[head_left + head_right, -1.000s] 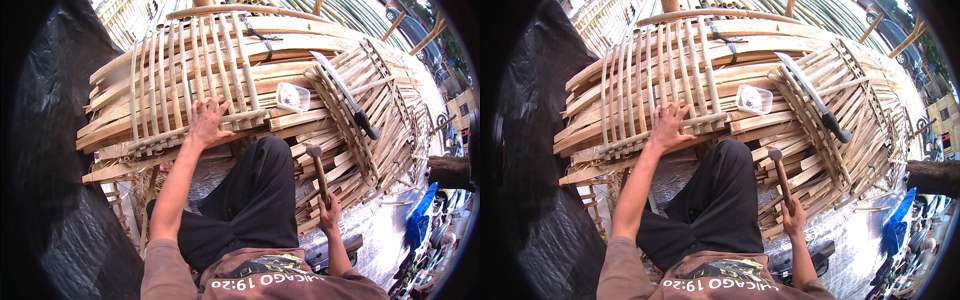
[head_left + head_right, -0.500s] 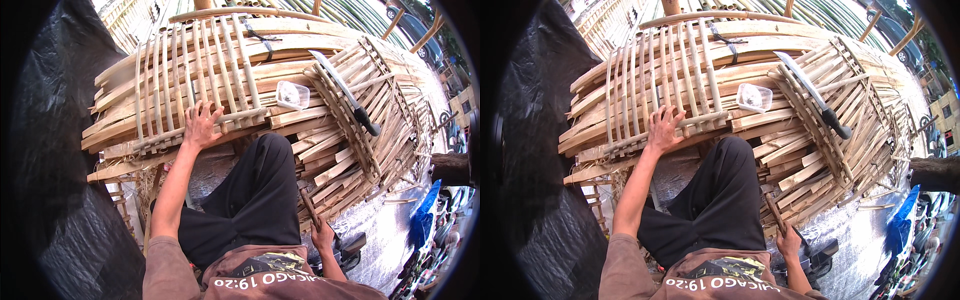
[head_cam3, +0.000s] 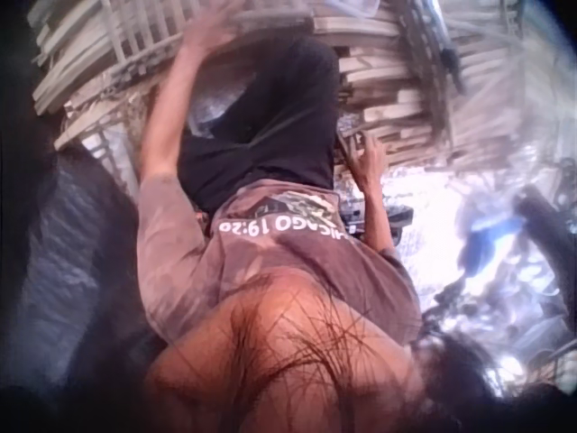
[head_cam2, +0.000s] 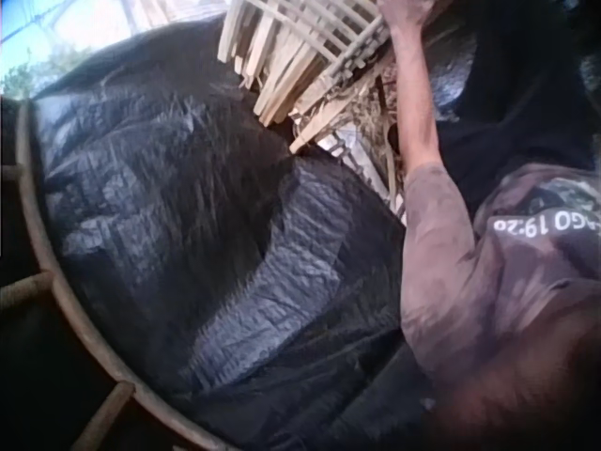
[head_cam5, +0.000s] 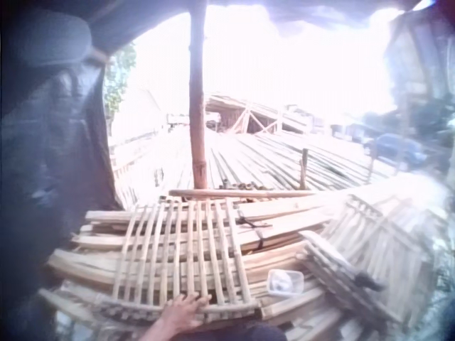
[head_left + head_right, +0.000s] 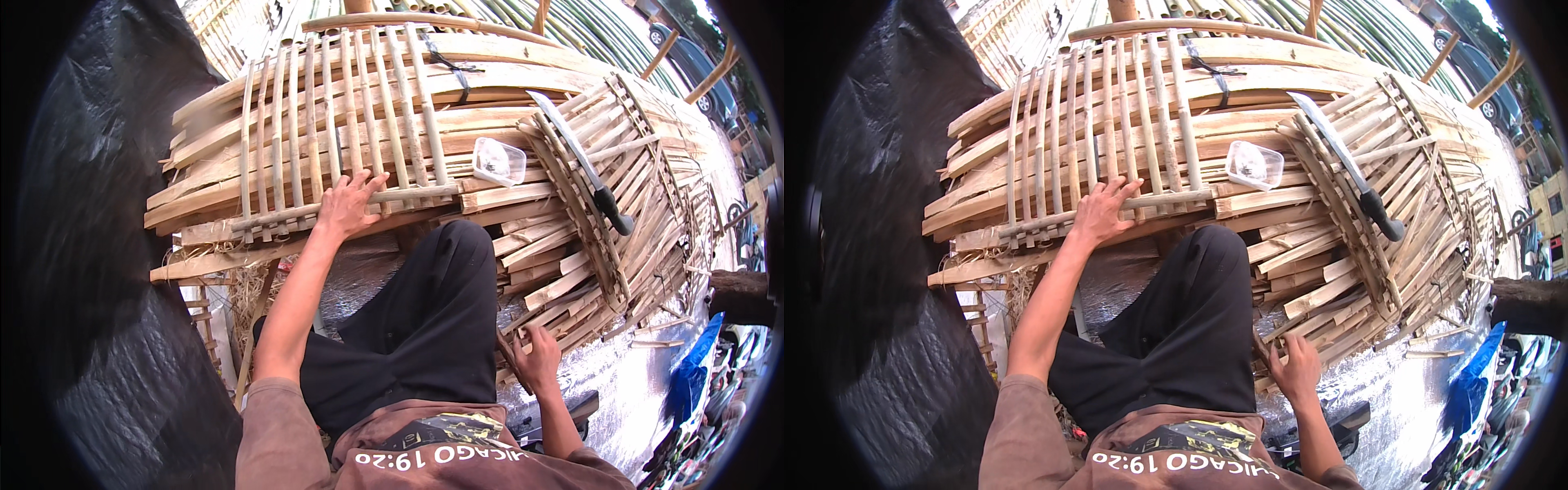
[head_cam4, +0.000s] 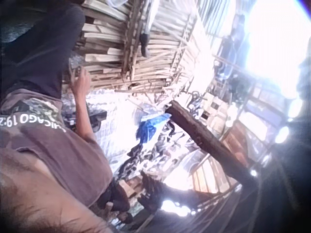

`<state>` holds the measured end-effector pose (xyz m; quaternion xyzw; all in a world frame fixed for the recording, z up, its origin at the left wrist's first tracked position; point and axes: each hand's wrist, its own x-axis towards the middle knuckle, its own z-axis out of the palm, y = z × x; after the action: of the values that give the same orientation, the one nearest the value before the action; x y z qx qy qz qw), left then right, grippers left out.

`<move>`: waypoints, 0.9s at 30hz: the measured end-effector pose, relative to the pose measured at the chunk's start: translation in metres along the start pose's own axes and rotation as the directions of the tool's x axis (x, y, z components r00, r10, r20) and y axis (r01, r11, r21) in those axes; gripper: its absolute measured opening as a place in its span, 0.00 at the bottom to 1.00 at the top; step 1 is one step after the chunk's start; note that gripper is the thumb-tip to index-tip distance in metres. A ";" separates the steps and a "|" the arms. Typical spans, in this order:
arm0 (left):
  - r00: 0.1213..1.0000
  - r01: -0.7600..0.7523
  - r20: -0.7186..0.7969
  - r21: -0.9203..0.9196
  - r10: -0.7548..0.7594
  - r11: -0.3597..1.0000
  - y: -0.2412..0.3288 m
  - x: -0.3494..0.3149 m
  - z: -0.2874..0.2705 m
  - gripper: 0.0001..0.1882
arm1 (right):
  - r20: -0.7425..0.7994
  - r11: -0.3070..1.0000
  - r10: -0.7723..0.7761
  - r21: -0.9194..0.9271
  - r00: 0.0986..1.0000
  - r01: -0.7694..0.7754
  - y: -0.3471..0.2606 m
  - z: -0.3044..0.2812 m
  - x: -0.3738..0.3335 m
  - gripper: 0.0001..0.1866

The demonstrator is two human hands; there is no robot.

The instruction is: The person shaves a thin strip of wood using a large knife, then positions it across a wooden lattice structure and hammers small pins to secure the strip in place.

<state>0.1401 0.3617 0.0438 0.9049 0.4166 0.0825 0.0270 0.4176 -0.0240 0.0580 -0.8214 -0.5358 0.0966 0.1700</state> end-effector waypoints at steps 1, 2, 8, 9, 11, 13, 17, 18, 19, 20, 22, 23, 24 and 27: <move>0.999 -0.028 -0.040 -0.018 0.028 0.999 0.000 0.000 -0.001 0.46 | 0.002 1.000 -0.008 0.004 1.000 0.008 -0.013 -0.002 0.015 0.13; 0.999 -0.023 -0.041 -0.017 0.022 1.000 -0.001 0.000 0.001 0.46 | -0.052 0.991 -0.039 0.124 0.998 0.045 -0.027 -0.004 0.031 0.13; 0.999 -0.017 -0.041 -0.104 0.013 0.994 -0.006 -0.003 0.001 0.39 | -0.265 0.895 -0.339 0.205 0.903 0.397 -0.117 0.010 0.134 0.17; 0.999 -0.017 -0.040 -0.105 0.013 0.994 -0.005 -0.003 0.000 0.39 | -0.267 0.893 -0.356 0.185 0.896 0.410 -0.126 0.016 0.152 0.19; 1.000 -0.004 -0.029 -0.111 0.001 0.994 -0.002 0.004 -0.001 0.36 | -0.274 0.904 -0.395 0.054 0.877 0.424 -0.133 0.033 0.188 0.26; 0.999 -0.006 -0.033 -0.104 0.003 0.995 -0.003 0.003 -0.002 0.35 | -0.227 0.921 -0.371 0.036 0.900 0.388 -0.143 0.039 0.208 0.29; 0.998 0.015 -0.061 -0.082 -0.020 0.997 -0.011 0.002 -0.008 0.34 | -0.165 0.947 -0.305 0.054 0.938 0.318 -0.149 0.050 0.226 0.38; 0.998 0.018 -0.061 -0.080 -0.023 0.997 -0.016 0.001 -0.008 0.34 | -0.151 0.954 -0.273 0.080 0.950 0.287 -0.152 0.052 0.228 0.38; 0.997 0.014 -0.078 -0.088 -0.021 0.996 -0.021 0.000 -0.009 0.34 | -0.150 0.954 -0.275 0.082 0.950 0.289 -0.153 0.052 0.229 0.38; 0.995 0.012 -0.095 -0.096 -0.021 0.995 -0.026 -0.001 -0.010 0.34 | -0.116 0.958 -0.255 0.104 0.960 0.267 -0.155 0.050 0.229 0.39; 0.996 0.026 -0.089 -0.075 -0.033 0.997 -0.040 0.003 -0.014 0.34 | -0.079 0.961 -0.238 0.125 0.968 0.246 -0.155 0.052 0.228 0.39; 0.993 0.016 -0.118 -0.053 -0.022 0.998 -0.047 0.004 -0.017 0.34 | -0.115 0.949 -0.263 0.149 0.958 0.278 -0.153 0.054 0.226 0.38; 0.989 0.007 -0.146 -0.030 -0.011 1.000 -0.054 0.005 -0.020 0.33 | -0.152 0.935 -0.286 0.171 0.946 0.311 -0.151 0.056 0.223 0.37; 0.993 0.048 -0.102 -0.063 -0.055 0.997 -0.085 0.006 -0.024 0.33 | -0.066 0.949 -0.196 0.237 0.978 0.206 -0.152 0.049 0.214 0.33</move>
<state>0.0758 0.4209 0.0577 0.8872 0.4379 0.1413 0.0348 0.3596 0.2360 0.0757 -0.7373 -0.5973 0.1265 0.2892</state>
